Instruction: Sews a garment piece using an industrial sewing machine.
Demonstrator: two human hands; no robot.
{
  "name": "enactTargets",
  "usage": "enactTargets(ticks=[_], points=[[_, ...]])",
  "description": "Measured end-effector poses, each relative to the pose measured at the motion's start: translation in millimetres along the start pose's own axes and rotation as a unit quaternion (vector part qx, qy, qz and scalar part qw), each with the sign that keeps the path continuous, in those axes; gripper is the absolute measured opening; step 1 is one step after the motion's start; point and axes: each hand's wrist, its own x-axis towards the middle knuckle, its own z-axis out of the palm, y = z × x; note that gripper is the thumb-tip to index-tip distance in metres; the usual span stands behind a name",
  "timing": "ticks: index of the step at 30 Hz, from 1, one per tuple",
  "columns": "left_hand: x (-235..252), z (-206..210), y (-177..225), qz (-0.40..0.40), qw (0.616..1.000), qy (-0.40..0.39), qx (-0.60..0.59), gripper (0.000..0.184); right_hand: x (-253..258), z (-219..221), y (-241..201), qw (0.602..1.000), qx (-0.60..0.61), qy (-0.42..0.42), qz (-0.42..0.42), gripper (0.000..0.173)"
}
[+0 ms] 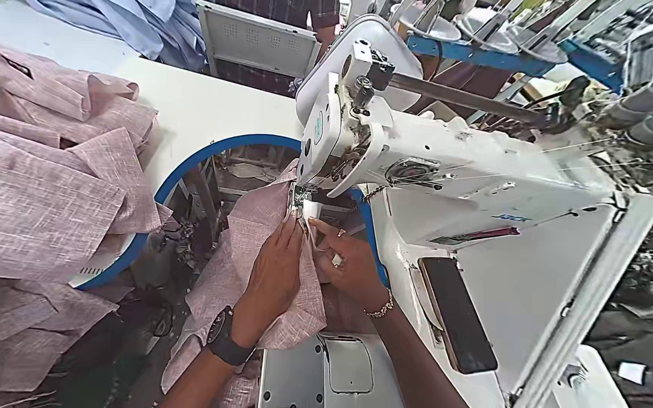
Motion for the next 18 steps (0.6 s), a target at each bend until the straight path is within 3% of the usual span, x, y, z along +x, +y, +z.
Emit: enactTargets(ticks=[3,6,8,11,13,15,18], points=[[7.9,-5.1,-13.1,0.022,1.0,-0.019,-0.005,0.046,1.9,-4.6,-4.4,0.997,-0.025,-0.068,-0.013,0.017],[10.2,-8.6,-18.7,0.072,0.995,0.02,0.061,0.034,-4.5,-9.8,-10.4,0.992,-0.059,-0.108,-0.034,0.02],[8.5,-7.4,-14.2,0.075,0.995,0.035,0.063,0.037,-2.4,-12.2,-10.2,0.991,-0.066,-0.111,-0.036,0.018],[1.8,-3.3,-15.4,0.052,0.998,0.026,-0.006,0.04,0.3,-3.0,-7.8,0.99,0.077,-0.109,0.044,0.016],[3.6,-2.0,-21.0,0.058,0.995,0.045,-0.069,0.044,9.3,10.7,-4.5,0.96,0.242,-0.085,0.108,0.014],[4.5,-1.8,-20.2,0.061,0.993,0.053,-0.09,0.046,14.5,21.6,-7.6,0.943,0.299,-0.049,0.137,0.014],[8.8,-3.4,-13.2,0.041,0.994,0.051,-0.09,0.036,11.3,26.3,-19.6,0.985,0.13,0.018,0.109,0.018]])
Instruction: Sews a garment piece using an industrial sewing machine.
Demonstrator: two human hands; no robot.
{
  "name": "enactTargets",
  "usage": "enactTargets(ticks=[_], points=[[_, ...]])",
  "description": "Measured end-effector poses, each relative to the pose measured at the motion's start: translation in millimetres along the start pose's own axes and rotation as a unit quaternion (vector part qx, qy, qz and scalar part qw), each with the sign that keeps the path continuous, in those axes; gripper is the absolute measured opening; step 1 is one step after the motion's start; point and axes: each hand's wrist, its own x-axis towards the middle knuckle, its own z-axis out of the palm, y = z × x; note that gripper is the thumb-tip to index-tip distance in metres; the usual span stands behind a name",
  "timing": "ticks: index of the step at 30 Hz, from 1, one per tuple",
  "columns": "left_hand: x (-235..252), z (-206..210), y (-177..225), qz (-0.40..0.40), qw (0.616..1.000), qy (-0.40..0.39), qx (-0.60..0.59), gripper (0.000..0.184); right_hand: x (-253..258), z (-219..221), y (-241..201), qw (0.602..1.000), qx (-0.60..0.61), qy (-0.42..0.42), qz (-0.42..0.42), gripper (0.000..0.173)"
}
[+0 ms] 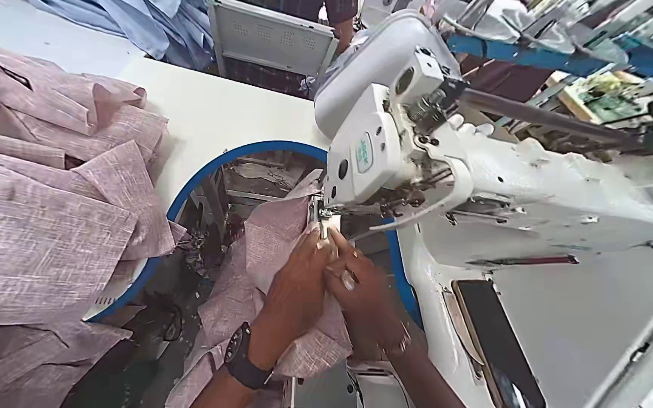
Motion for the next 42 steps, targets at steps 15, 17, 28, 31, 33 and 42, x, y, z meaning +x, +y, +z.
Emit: enactTargets(ticks=[15,17,28,31,33,42], points=[[16.9,12.4,-12.8,-0.002,0.999,0.052,-0.017,0.029,3.2,14.7,-10.9,0.972,-0.208,0.084,-0.073,0.015],[19.9,14.4,-13.8,0.002,0.996,0.085,-0.029,0.027,-0.1,10.0,-16.6,0.961,-0.252,0.09,-0.072,0.016],[-68.1,-20.7,44.7,-0.047,0.996,0.07,0.015,0.027,-71.2,-83.5,-57.4,0.836,-0.51,-0.036,-0.2,0.019],[-81.2,-2.2,38.9,-0.017,0.996,0.091,0.019,0.028,-75.5,-38.7,-82.1,0.891,-0.42,-0.072,-0.155,0.02],[-85.3,5.8,32.6,-0.022,0.994,0.105,-0.018,0.028,-74.8,-8.5,-93.1,0.905,-0.396,-0.085,-0.129,0.015],[-38.6,17.5,0.3,-0.119,0.949,0.108,-0.27,0.032,-15.8,-1.2,-83.8,0.904,-0.391,-0.16,-0.058,0.015]])
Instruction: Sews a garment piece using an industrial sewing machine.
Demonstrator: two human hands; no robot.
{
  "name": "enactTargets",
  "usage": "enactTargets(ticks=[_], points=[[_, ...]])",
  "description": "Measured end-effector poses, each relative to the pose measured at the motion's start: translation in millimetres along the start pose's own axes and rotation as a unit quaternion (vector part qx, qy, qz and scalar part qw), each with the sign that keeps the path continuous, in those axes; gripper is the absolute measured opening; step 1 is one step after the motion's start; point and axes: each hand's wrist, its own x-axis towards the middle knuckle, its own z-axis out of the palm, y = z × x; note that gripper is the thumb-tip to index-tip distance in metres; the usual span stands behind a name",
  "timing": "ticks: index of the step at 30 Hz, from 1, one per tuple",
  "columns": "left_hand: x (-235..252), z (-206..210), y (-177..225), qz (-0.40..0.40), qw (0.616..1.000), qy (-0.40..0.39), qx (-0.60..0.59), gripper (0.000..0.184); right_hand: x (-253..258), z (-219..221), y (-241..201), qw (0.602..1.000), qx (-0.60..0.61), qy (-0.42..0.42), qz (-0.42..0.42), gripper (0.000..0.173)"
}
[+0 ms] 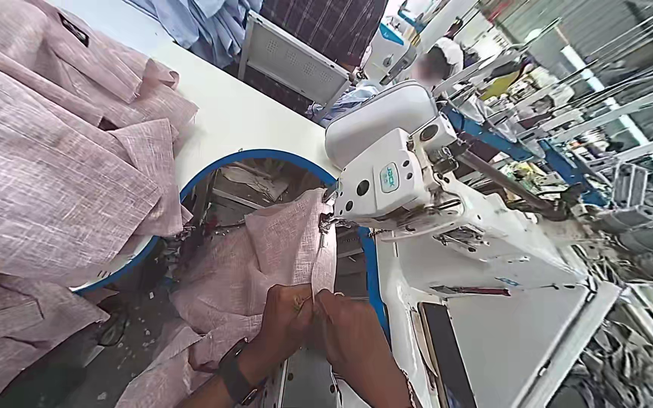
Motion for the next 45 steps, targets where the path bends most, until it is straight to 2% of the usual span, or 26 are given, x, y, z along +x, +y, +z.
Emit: enactTargets(ticks=[3,5,7,10,13,15,17,19,22,24,26,28,29,30,31,32,33,35,38,41,45], points=[[13.3,6.4,-2.6,-0.013,1.0,0.028,-0.001,0.029,5.5,5.1,12.8,0.997,0.062,0.008,0.036,0.018],[16.0,3.8,2.0,-0.005,0.999,0.018,0.027,0.028,-1.5,-4.3,26.1,0.995,0.089,0.021,0.05,0.023],[5.3,-2.4,13.2,0.017,0.995,0.002,0.101,0.032,-15.9,-19.8,30.4,0.998,0.026,0.034,0.048,0.024],[-24.3,-7.7,22.6,0.05,0.986,-0.019,0.156,0.033,-32.6,-15.4,-7.5,0.998,-0.057,0.009,0.029,0.009],[-19.1,-14.7,12.7,-0.03,0.997,-0.059,0.043,0.03,-27.3,10.2,-23.2,0.991,-0.122,0.055,0.01,0.006],[-4.2,-15.0,4.9,-0.059,0.994,-0.085,-0.023,0.03,-17.6,14.0,-19.9,0.99,-0.132,0.046,0.014,0.006],[12.4,-11.6,-1.7,-0.065,0.991,-0.1,-0.055,0.03,-2.3,2.9,-22.0,0.989,-0.11,-0.06,0.074,0.011],[22.4,-6.9,-5.5,-0.059,0.991,-0.099,-0.066,0.03,12.1,-11.4,-24.7,0.971,-0.055,-0.176,0.155,0.022],[2.5,-35.4,10.0,-0.022,0.992,-0.117,0.039,0.036,-22.0,-14.6,-20.6,0.967,0.018,-0.176,0.183,0.028],[-19.0,-65.1,14.8,0.031,0.984,-0.085,0.154,0.033,-45.1,-14.6,14.2,0.956,0.02,-0.23,0.184,0.03],[-32.3,-101.9,14.3,-0.006,0.971,-0.102,0.215,0.034,-55.4,14.7,63.7,0.912,0.092,-0.355,0.182,0.032],[-37.5,-103.0,21.3,0.016,0.969,-0.121,0.214,0.036,-64.9,38.3,110.3,0.879,0.227,-0.411,0.087,0.027],[-37.5,-91.7,29.3,0.049,0.973,-0.116,0.195,0.036,-55.5,23.6,115.5,0.877,0.261,-0.403,0.025,0.026],[-38.0,-74.7,36.7,0.074,0.976,-0.1,0.176,0.035,-42.1,-5.9,108.0,0.899,0.254,-0.353,-0.057,0.025],[-48.1,-58.2,42.8,0.072,0.98,-0.094,0.163,0.033,-44.0,-28.4,85.4,0.926,0.228,-0.261,-0.148,0.019],[-60.2,-43.2,45.8,0.062,0.981,-0.093,0.159,0.03,-53.0,-41.2,54.8,0.943,0.193,-0.185,-0.201,0.014],[-65.9,-31.0,44.9,0.063,0.978,-0.081,0.18,0.025,-59.7,-40.9,24.4,0.955,0.164,-0.135,-0.209,0.011],[-69.1,-22.1,38.9,0.044,0.977,-0.065,0.197,0.016,-74.0,-14.5,-16.5,0.977,0.122,-0.081,-0.154,0.006],[-44.9,-25.2,17.5,0.006,0.996,-0.052,0.077,0.031,-68.1,-16.2,-20.5,0.988,0.123,-0.077,-0.049,0.013],[-29.2,-20.3,14.1,0.004,0.997,-0.064,0.051,0.031,-57.7,-24.2,-17.3,0.992,0.099,-0.064,-0.038,0.019],[-8.7,-24.4,16.7,0.052,0.987,-0.065,0.135,0.029,-40.4,-14.0,-14.3,0.995,0.085,-0.056,-0.022,0.021]])
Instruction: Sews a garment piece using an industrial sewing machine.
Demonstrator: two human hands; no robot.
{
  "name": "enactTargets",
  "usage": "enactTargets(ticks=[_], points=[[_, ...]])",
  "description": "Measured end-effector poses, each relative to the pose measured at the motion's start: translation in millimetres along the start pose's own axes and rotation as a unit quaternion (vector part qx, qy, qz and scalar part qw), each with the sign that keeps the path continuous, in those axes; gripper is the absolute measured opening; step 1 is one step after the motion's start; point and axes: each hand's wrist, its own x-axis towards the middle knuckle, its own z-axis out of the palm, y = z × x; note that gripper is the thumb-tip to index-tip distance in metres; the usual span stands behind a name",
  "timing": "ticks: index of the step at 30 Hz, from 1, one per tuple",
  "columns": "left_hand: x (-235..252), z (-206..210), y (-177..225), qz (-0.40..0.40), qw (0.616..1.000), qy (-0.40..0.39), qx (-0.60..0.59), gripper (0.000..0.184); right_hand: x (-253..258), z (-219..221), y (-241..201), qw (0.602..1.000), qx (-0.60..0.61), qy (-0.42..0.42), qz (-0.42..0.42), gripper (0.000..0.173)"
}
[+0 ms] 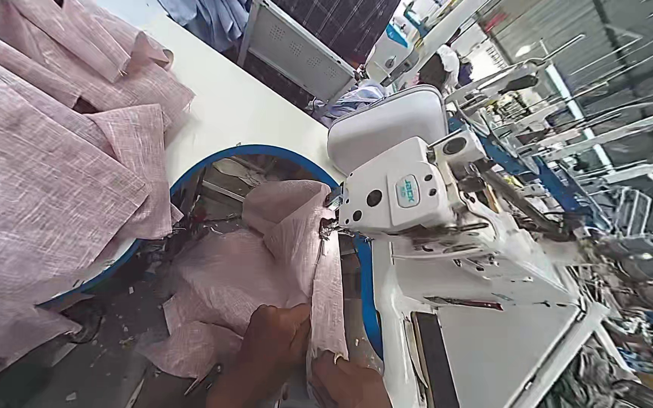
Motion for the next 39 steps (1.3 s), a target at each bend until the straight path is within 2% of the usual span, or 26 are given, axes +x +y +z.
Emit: enactTargets(ticks=[4,8,10,12,14,16,17,20,23,27,29,30,31,32,33,34,35,36,37,38,39], points=[[-8.5,-6.0,9.7,0.016,0.999,-0.004,0.037,0.03,1.4,2.9,1.8,0.996,-0.066,0.017,0.054,0.021],[2.7,12.2,-3.2,-0.006,0.999,0.042,-0.016,0.03,17.5,11.9,4.7,0.981,-0.167,0.069,0.074,0.014],[12.8,17.2,-7.0,-0.022,0.997,0.051,-0.044,0.029,26.9,23.6,19.0,0.973,-0.18,0.128,0.069,0.015],[19.1,19.8,-8.2,-0.04,0.995,0.053,-0.071,0.03,19.4,42.1,45.1,0.972,-0.121,0.19,0.074,0.02],[16.8,12.6,-4.3,-0.039,0.997,0.048,-0.052,0.03,-4.5,57.9,61.6,0.967,0.023,0.233,0.096,0.024],[3.2,17.0,5.9,-0.021,0.998,0.064,-0.001,0.03,-17.7,49.6,62.4,0.966,0.067,0.242,0.059,0.026],[-5.7,19.9,10.0,-0.013,0.997,0.068,0.021,0.03,-17.0,42.3,54.4,0.97,0.044,0.239,0.024,0.026],[-5.6,25.2,9.6,0.0,0.993,0.095,0.064,0.027,10.6,35.3,44.6,0.961,-0.105,0.234,-0.1,0.022],[12.1,25.9,1.7,-0.005,0.994,0.096,0.043,0.027,33.2,32.5,51.2,0.946,-0.2,0.212,-0.139,0.019],[20.9,20.9,-6.5,-0.053,0.994,0.055,-0.078,0.028,39.2,47.4,62.6,0.939,-0.179,0.274,-0.102,0.021],[8.5,14.5,2.6,-0.032,0.996,0.069,-0.041,0.029,14.7,55.0,58.7,0.941,-0.181,0.284,-0.024,0.019],[0.1,9.9,3.9,-0.013,0.997,0.078,-0.006,0.028,1.9,56.1,55.8,0.947,-0.197,0.252,0.028,0.016],[-10.3,4.3,3.7,-0.006,0.998,0.067,0.019,0.027,-11.1,54.5,52.4,0.958,-0.209,0.174,0.094,0.012],[-15.9,-4.6,1.0,-0.005,0.999,0.041,0.033,0.026,-16.1,49.1,50.1,0.964,-0.194,0.042,0.178,0.011],[-17.2,-15.3,-1.3,-0.015,0.999,0.002,0.038,0.025,-12.6,41.4,53.4,0.942,-0.151,-0.133,0.27,0.02],[-14.9,-24.4,-1.7,-0.016,0.998,-0.03,0.055,0.025,-5.4,37.2,67.2,0.896,-0.106,-0.283,0.325,0.029],[-7.4,-33.2,0.6,-0.008,0.995,-0.055,0.082,0.026,2.1,38.5,89.2,0.862,-0.077,-0.366,0.341,0.037],[-0.8,-39.7,5.8,0.0,0.991,-0.075,0.108,0.027,5.4,37.3,110.6,0.851,-0.049,-0.389,0.349,0.038],[0.4,-44.2,11.5,-0.002,0.988,-0.094,0.122,0.028,3.1,30.7,124.2,0.858,-0.012,-0.369,0.356,0.036],[-0.4,-47.0,15.3,-0.007,0.987,-0.106,0.122,0.028,-4.5,20.3,130.0,0.89,0.032,-0.292,0.348,0.03],[-3.4,-43.7,15.6,-0.017,0.989,-0.104,0.108,0.027,-19.4,9.1,133.2,0.933,0.09,-0.162,0.307,0.023]])
